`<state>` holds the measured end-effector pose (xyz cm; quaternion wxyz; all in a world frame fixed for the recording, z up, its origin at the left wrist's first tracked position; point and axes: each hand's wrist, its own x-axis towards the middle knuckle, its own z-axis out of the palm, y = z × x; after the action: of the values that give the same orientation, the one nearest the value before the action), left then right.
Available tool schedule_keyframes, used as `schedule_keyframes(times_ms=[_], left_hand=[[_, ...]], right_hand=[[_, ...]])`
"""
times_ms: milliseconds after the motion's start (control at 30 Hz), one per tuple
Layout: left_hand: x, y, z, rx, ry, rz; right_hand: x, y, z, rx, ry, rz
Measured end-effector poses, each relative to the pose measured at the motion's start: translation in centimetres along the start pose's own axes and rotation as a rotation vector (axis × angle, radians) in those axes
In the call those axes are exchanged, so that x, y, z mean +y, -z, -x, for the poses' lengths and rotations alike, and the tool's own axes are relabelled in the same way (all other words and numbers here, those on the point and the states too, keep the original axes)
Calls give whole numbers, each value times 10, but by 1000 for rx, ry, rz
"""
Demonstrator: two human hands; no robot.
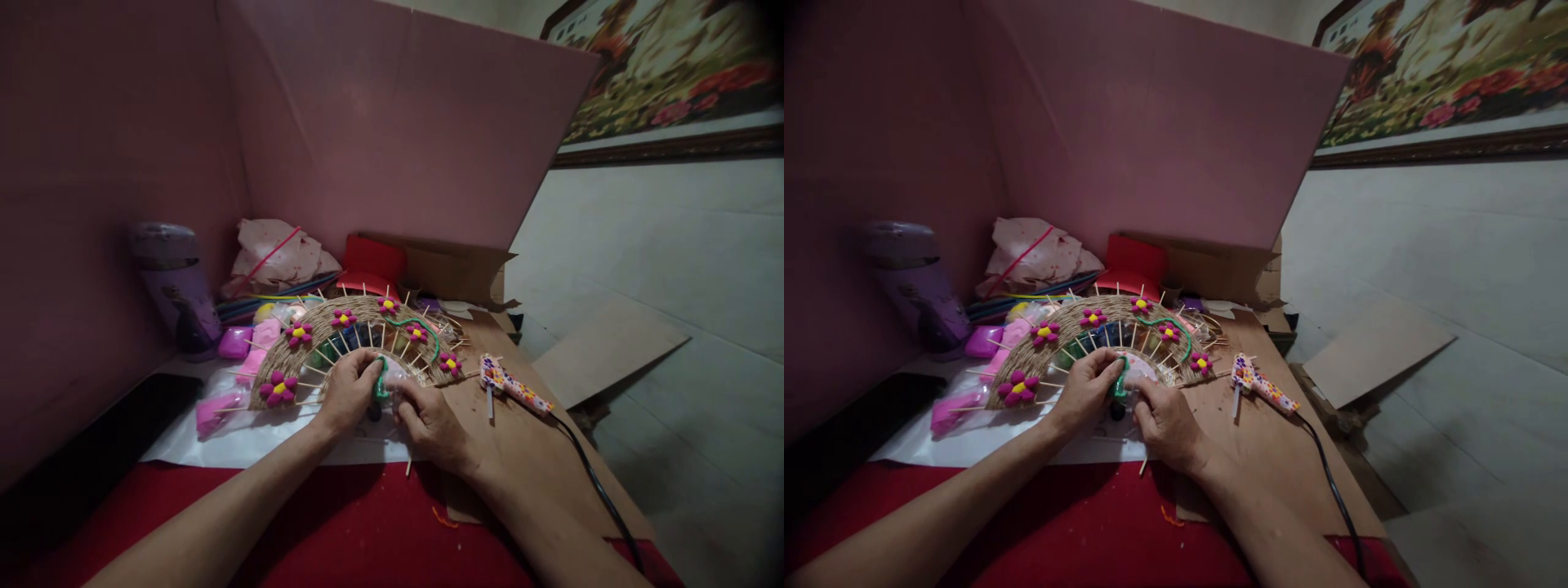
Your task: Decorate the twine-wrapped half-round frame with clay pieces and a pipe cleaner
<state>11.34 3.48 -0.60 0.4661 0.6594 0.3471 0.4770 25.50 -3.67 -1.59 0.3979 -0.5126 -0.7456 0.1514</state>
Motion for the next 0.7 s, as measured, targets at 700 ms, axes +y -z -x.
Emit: schedule_keyframes(times_ms=[700], left_hand=[[5, 0, 2, 9, -12, -34]], right_hand=[[0, -1, 0, 5, -20, -33]])
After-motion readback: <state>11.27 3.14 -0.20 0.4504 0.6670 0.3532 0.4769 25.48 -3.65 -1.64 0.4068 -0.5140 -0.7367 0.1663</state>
